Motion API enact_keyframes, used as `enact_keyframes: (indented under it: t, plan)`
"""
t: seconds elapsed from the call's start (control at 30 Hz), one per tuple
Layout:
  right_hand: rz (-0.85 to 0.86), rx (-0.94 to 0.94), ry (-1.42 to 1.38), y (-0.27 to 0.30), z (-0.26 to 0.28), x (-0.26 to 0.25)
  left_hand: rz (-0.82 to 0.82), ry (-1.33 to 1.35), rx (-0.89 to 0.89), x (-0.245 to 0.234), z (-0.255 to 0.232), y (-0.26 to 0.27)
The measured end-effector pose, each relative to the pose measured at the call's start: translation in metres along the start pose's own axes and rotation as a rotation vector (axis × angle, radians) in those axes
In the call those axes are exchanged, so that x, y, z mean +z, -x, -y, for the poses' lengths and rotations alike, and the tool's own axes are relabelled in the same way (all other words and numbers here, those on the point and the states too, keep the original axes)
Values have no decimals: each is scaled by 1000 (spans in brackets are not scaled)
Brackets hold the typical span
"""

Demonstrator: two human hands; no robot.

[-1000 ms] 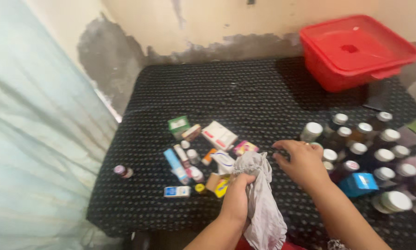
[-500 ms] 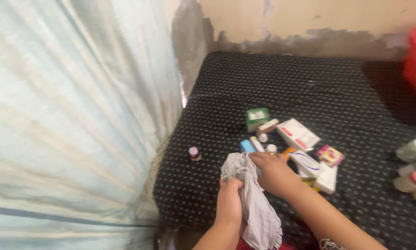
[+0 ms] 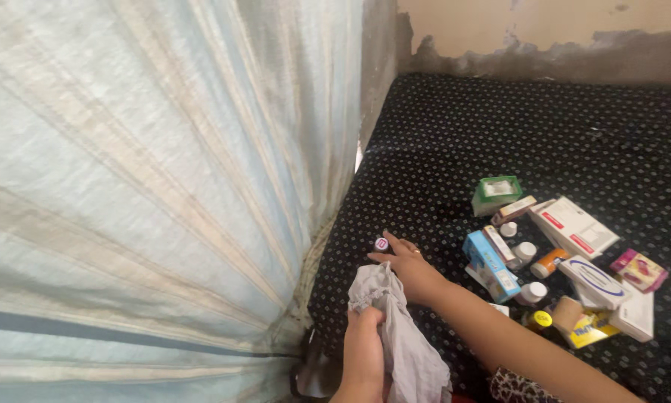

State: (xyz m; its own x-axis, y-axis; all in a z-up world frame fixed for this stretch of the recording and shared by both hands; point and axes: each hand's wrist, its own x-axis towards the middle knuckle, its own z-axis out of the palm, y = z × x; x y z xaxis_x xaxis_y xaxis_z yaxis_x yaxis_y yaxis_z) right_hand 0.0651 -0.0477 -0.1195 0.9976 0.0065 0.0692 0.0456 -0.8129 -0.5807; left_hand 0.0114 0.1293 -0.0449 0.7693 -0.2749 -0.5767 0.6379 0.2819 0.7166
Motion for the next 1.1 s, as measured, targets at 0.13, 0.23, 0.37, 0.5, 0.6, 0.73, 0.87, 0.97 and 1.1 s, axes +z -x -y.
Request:
enact_keyframes:
  t: [0.13,0.23,0.37,0.5,0.6,0.73,0.87,0.97,1.1]
  plan:
    - [-138,-21,-88,-5,-9,14,-10,37,35,-11,-3,-13]
    - [-249,65,-290,2,-11,2,2,51,33,-5,-13,-16]
    - [-444,198,-776,15,-19,-21,23,28,130,24,-29,-6]
    - [-596,292,-1334,38,-14,-69,68,40,184,63,-46,-3]
    - [-603,491,-1531,68,14,-108,187,-114,407,88,-51,-7]
    - [-566,530,-1645,96,32,-136,176,-545,816,126,-43,-7]
    - [-701,392,-1696,122,30,-157,460,-711,1053,164,-14,21]
    - [-867,369,-1749,143,22,-182,577,-815,1171,186,18,47]
    - [-994,389,-1710,172,5,-217,682,-816,1084,206,46,65]
